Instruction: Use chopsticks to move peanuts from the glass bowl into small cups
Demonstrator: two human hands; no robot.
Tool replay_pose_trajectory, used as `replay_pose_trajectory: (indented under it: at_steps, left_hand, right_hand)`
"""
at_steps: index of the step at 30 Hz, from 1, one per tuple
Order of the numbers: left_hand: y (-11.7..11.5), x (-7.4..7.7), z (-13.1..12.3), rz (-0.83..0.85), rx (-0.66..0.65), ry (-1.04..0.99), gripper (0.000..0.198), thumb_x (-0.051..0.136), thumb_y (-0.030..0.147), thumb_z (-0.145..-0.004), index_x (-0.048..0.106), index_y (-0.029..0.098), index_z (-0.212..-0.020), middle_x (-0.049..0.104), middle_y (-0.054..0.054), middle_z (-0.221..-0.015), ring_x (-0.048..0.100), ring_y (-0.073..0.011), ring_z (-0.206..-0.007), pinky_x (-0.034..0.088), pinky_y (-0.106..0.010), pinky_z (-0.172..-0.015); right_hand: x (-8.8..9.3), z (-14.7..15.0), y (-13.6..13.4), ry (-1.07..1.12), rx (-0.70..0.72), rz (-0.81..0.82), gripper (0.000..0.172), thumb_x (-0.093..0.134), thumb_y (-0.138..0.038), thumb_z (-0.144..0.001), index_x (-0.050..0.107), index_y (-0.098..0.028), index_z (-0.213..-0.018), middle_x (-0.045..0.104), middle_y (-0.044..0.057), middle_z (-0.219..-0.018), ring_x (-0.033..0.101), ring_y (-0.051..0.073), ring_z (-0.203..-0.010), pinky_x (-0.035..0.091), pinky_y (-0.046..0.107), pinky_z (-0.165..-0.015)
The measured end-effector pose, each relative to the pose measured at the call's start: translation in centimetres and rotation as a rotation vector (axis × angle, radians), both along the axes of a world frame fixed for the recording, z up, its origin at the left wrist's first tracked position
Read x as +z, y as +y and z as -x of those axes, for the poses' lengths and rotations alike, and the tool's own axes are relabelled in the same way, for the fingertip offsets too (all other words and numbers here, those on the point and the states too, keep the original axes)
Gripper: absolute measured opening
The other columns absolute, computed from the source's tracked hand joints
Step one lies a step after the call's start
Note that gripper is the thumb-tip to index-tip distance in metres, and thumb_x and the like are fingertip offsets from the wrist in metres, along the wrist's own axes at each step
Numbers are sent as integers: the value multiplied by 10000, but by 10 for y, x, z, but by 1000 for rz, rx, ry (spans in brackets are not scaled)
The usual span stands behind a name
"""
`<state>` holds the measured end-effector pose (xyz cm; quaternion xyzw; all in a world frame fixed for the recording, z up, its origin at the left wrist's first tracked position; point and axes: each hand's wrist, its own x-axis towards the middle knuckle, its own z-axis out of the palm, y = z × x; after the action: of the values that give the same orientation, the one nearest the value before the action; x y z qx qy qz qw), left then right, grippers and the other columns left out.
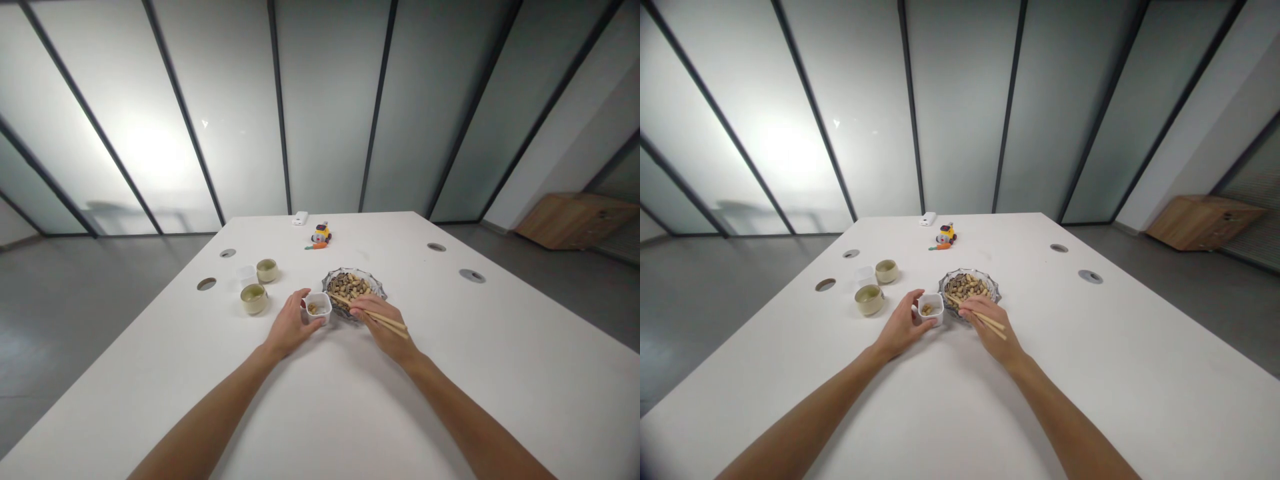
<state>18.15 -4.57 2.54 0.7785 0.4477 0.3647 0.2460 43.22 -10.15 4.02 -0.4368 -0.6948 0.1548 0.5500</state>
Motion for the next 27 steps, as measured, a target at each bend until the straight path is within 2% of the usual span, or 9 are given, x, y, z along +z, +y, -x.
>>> replay_pose_trajectory:
  at_steps: [7,14,21,27]
  left_hand:
    - [1,1,0,4,4,6,709,775,472,-834,498,192,-1423,629,-125,-1354,660,-250,-1082,546,-420,-984]
    - [1,0,0,7,4,5,705,775,456,-832,500,195,-1427,628,-128,-1366,663,-254,-1095,546,-427,-989]
    - [0,1,0,-3,12,5,710,779,467,-827,506,200,-1426,639,-124,-1336,669,-254,-1079,553,-426,-980]
    - [-1,4,0,20,6,19,716,769,463,-832,490,184,-1431,623,-135,-1366,661,-258,-1096,547,-430,-993]
  right_hand:
    - [-1,0,1,-33,-26,-29,203,660,-401,-996,813,-275,-953,784,54,-1021,728,219,-973,604,382,-895]
    - [8,-2,0,-58,-143,-116,222,629,-393,-1011,799,-267,-943,787,50,-975,730,216,-934,607,381,-891]
    - [3,2,-1,-83,-46,-59,208,629,-399,-1011,785,-270,-961,780,55,-1005,718,226,-963,596,395,-909]
    - [-4,2,1,-73,-40,-30,211,632,-393,-1011,783,-263,-943,776,50,-1004,712,217,-959,583,385,-925]
